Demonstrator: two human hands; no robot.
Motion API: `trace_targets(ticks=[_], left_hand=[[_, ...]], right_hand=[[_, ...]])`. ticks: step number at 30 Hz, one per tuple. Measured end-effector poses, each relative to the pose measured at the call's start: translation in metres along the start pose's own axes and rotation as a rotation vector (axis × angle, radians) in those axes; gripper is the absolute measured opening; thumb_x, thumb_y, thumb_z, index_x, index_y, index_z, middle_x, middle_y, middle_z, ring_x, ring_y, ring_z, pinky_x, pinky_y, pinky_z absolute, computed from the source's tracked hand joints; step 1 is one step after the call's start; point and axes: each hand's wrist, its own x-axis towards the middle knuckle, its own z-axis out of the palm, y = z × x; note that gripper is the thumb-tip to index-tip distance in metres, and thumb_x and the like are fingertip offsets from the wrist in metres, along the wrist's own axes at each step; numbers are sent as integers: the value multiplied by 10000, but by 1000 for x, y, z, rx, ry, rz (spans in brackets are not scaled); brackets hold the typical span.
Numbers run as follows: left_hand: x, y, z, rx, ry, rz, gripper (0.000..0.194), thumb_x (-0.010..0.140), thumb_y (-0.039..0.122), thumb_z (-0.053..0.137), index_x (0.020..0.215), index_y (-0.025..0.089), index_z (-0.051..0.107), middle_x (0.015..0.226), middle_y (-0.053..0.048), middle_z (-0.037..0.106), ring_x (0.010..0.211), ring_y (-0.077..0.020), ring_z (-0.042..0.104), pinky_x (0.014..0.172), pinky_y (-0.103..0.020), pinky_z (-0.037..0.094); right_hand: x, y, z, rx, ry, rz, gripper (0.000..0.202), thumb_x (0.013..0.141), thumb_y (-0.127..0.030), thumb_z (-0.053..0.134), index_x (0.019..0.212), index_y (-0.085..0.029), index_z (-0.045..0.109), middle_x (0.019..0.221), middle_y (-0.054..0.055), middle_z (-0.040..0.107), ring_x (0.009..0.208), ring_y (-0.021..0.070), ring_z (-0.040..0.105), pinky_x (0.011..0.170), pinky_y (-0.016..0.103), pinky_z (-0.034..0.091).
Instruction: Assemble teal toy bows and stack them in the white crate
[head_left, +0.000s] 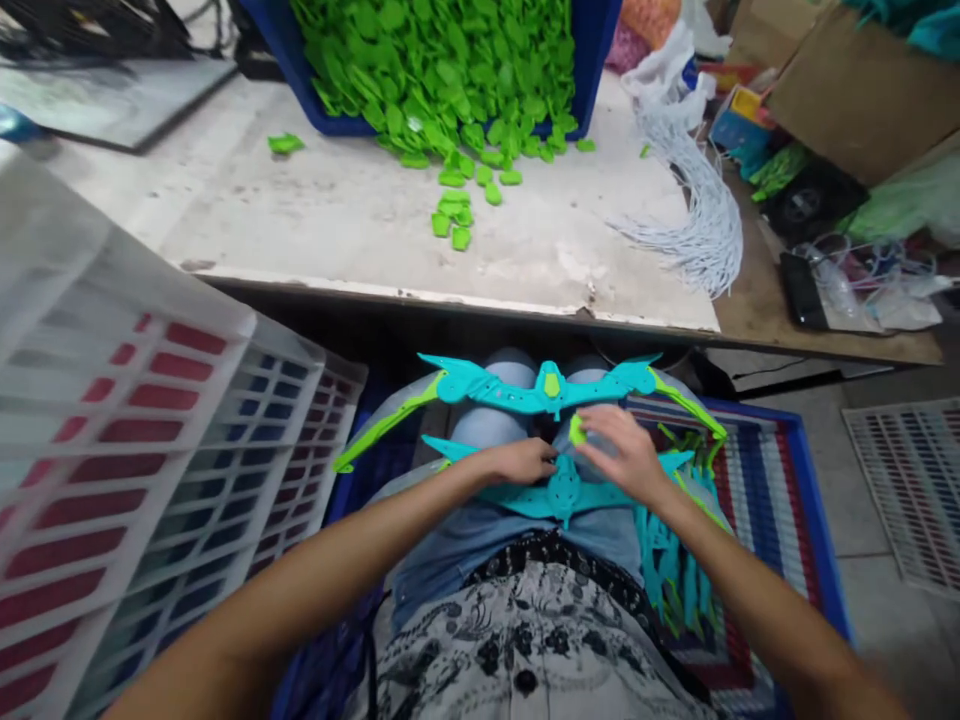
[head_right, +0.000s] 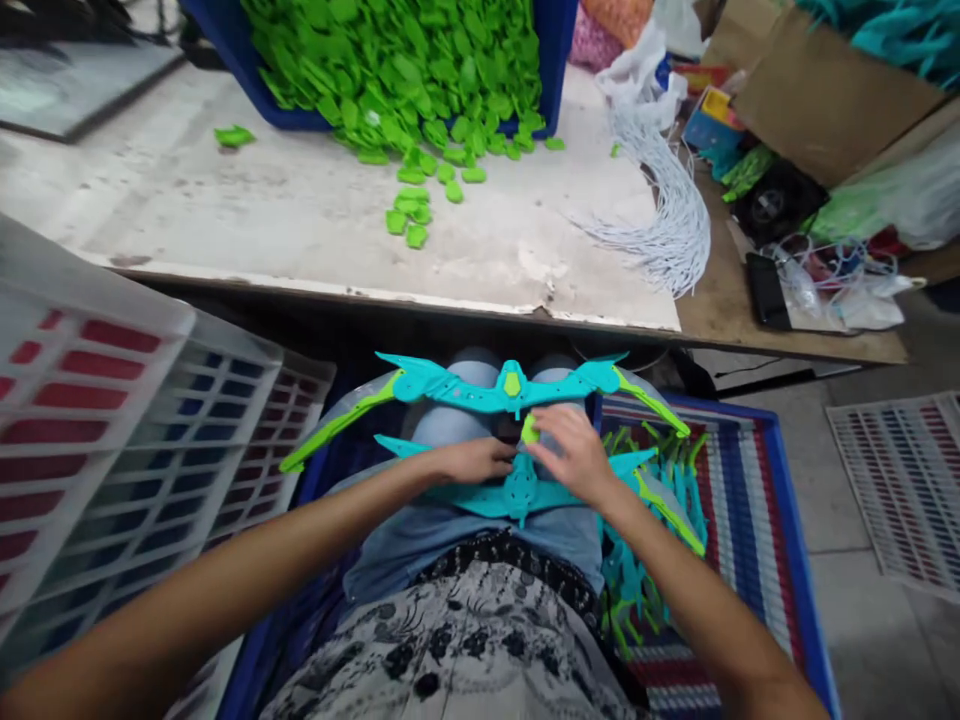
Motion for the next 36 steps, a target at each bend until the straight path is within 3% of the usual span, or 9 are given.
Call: trace_targets(ticks=[3,6,17,20,23,26,36], left_hand=[[2,2,3,4,-91,-44,164,707,291,567,600,167,554,537,31,471,538,-125,393,522,-237,304],[1,4,6,-53,-99,-60,171,714,319,554,637,166,552,561,35,443,548,-121,368,522,-237,298],[0,1,5,-77,-123,-74,255,724,399,543,746,148,581,590,38,415,572,-114,354,513,-227,281],[0,1,7,-19,-142,-19,316,695,455,595,780,152,578,640,37,455,611,-118,394,532,-220,293],[1,1,14,105,-15,-19,401,675,538,603,746,146,556,631,33,447,609,-124,397,526,-233,273],[0,1,21,132,56,-39,427,671,570,585,728,150,537,609,36,423,599,-127,385,517,-242,258],[-5,6,12,13,-90,-38,368,615,474,646,766,152,550,671,33,445,651,-131,404,559,-230,302]], right_hand=[[-63,-14,13,-41,-16,-2,181,885,-289,596,1047,-233,658,1088,86,706,999,249,647,838,443,523],[-85,-23,29,-66,3,-23,219,894,-247,575,1101,-248,647,1121,83,698,1023,254,643,838,456,525],[-84,-21,48,-134,51,-72,217,898,-196,567,1097,-201,653,1129,97,693,1094,256,605,865,435,497],[-85,-23,52,-77,44,79,280,886,-223,591,1165,-214,608,1127,91,682,1103,252,587,893,433,487],[-81,-22,56,59,60,329,434,828,-233,644,1248,-206,539,1148,105,639,1080,242,587,895,406,511],[-76,-18,58,164,21,460,465,757,-223,694,1203,-216,559,1107,80,640,1024,235,616,863,386,536],[-96,-18,55,22,-14,211,378,838,-334,663,1198,-227,624,1263,118,605,1133,250,598,951,412,525]])
